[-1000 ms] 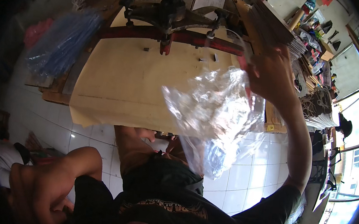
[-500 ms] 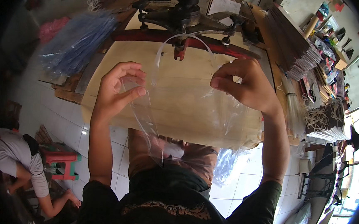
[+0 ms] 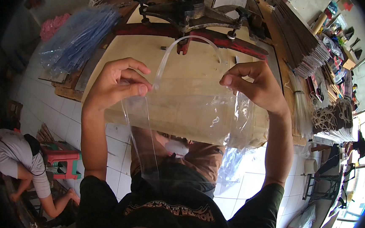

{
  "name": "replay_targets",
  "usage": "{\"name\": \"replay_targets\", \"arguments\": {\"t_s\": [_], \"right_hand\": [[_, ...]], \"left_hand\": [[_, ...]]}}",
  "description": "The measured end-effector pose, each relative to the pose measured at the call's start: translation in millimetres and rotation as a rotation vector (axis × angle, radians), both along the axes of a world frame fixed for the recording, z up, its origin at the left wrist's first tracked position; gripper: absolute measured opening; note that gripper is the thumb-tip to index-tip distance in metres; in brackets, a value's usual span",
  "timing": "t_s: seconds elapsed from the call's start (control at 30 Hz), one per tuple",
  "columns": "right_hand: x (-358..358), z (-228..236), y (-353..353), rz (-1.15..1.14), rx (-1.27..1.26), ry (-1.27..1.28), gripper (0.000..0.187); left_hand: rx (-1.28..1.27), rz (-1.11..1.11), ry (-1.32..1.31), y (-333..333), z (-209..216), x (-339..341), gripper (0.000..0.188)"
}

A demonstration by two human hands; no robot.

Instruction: The person places a small white component into a clear plastic bag, aligns the opening of the bag under a manual heat-sealing machine, and presses the handle down to seal the bag.

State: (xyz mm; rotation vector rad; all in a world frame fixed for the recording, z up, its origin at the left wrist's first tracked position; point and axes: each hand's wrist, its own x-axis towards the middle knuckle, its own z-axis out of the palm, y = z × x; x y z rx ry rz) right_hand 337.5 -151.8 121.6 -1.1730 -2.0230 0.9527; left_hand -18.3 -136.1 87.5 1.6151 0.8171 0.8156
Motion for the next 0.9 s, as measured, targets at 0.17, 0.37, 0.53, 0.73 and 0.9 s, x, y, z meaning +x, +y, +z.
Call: {"name": "replay_targets", "arguments": {"t_s": [0.17, 0.37, 0.53, 0.73, 0.9], "right_hand": [[-7, -13, 1, 0.036, 0.048, -0.002, 0.014], [-16, -22, 9, 0.082, 0.065, -0.046, 0.015], [-11, -22, 16, 0.063, 0.073, -0.125, 0.018], [-5, -29, 18, 0.169, 0.175, -0.145, 0.018], [-7, -31, 16, 0.133, 0.205, -0.183, 0.015]], "left_hand": [[0.181, 0.054, 0.242, 11, 5, 5, 0.039], [0.140, 0.057, 0.350, 17, 10, 9, 0.037], [0.089, 0.073, 0.241, 26, -2, 6, 0.043], [0.066, 0.080, 0.188, 27, -11, 7, 0.043], [0.070, 0.029, 0.166, 31, -11, 5, 0.042]]}}
